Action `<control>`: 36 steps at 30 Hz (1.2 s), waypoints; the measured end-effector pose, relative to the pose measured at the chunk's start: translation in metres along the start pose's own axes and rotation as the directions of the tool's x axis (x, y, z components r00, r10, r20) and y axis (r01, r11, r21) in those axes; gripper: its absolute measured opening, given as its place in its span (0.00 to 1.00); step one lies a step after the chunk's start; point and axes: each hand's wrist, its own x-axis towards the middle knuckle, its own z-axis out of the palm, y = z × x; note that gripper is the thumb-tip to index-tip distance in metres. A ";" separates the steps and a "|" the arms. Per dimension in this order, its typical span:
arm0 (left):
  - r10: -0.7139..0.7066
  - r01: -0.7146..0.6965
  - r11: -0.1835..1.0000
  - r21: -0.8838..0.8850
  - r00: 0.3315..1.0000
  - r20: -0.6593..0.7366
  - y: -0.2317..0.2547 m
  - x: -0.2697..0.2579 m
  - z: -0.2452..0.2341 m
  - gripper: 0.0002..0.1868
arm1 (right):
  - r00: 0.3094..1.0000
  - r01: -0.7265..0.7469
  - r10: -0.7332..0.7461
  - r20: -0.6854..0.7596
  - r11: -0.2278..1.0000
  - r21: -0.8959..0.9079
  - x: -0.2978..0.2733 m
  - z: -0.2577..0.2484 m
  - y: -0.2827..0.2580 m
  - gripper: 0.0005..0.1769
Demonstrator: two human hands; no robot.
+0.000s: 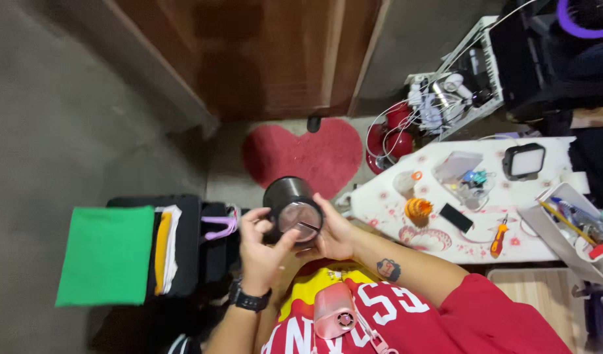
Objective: The person uses a screwdriver to remove screws from the base of a small black appliance. After removing the screws, the person lifts the base off and sets it aside. The person then picks up a small orange object and places it into a clear container on the table.
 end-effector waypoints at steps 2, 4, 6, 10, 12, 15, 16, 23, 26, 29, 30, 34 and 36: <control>0.054 -0.056 0.997 -0.057 0.998 -0.031 -0.001 0.025 0.007 0.35 | 0.987 -0.045 0.060 0.148 0.994 -0.101 0.005 -0.010 -0.019 0.57; 0.066 -0.070 0.995 -0.064 0.995 -0.069 0.001 0.048 0.012 0.33 | 0.996 0.032 -0.017 0.090 0.985 -0.171 0.016 -0.027 -0.032 0.50; 0.035 -0.038 0.999 -0.024 0.993 -0.113 0.007 0.074 0.017 0.33 | 0.981 0.188 -0.193 0.009 0.941 -0.282 0.030 -0.047 -0.044 0.41; -0.051 0.063 0.857 -0.512 0.998 0.038 0.039 0.113 0.022 0.32 | 0.653 0.453 -0.756 -0.045 0.437 -0.777 0.035 -0.077 -0.067 0.28; -0.001 0.024 0.864 -0.503 0.999 0.045 0.060 0.126 0.022 0.33 | 0.428 0.499 -0.883 0.195 0.051 -0.865 0.025 -0.083 -0.083 0.26; 0.040 0.010 0.846 -0.532 0.996 0.083 0.092 0.144 0.020 0.33 | 0.342 0.684 -0.782 0.522 -0.174 -0.709 0.022 -0.079 -0.106 0.27; 0.062 -0.011 0.840 -0.542 0.995 0.076 0.102 0.155 0.021 0.33 | 0.476 0.699 -0.727 0.495 -0.029 -0.714 0.026 -0.078 -0.113 0.24; 0.234 -0.184 0.678 -0.712 0.972 -0.028 0.162 0.235 -0.005 0.27 | 0.675 0.560 -0.713 0.193 0.324 -0.763 0.092 -0.095 -0.117 0.17; 0.249 -0.290 0.650 -0.702 0.954 -0.164 0.182 0.260 -0.027 0.23 | 0.670 0.255 -0.736 -0.095 0.349 -0.902 0.105 -0.113 -0.128 0.15; 0.303 -0.317 0.549 -0.774 0.938 -0.169 0.198 0.283 -0.052 0.19 | 0.527 0.179 -0.850 0.003 0.108 -0.978 0.107 -0.122 -0.143 0.16; 0.325 -0.302 0.500 -0.812 0.934 -0.148 0.200 0.288 -0.057 0.17 | 0.471 0.246 -0.882 -0.006 0.138 -0.959 0.106 -0.121 -0.149 0.16; 0.357 -0.332 0.625 -0.706 0.926 -0.120 0.183 0.318 -0.058 0.13 | 0.385 0.510 -0.897 -0.218 0.404 -0.759 0.097 -0.101 -0.165 0.20; 0.329 -0.288 0.714 -0.638 0.943 -0.057 0.170 0.334 -0.050 0.14 | 0.391 0.607 -0.865 -0.315 0.500 -0.618 0.084 -0.076 -0.175 0.23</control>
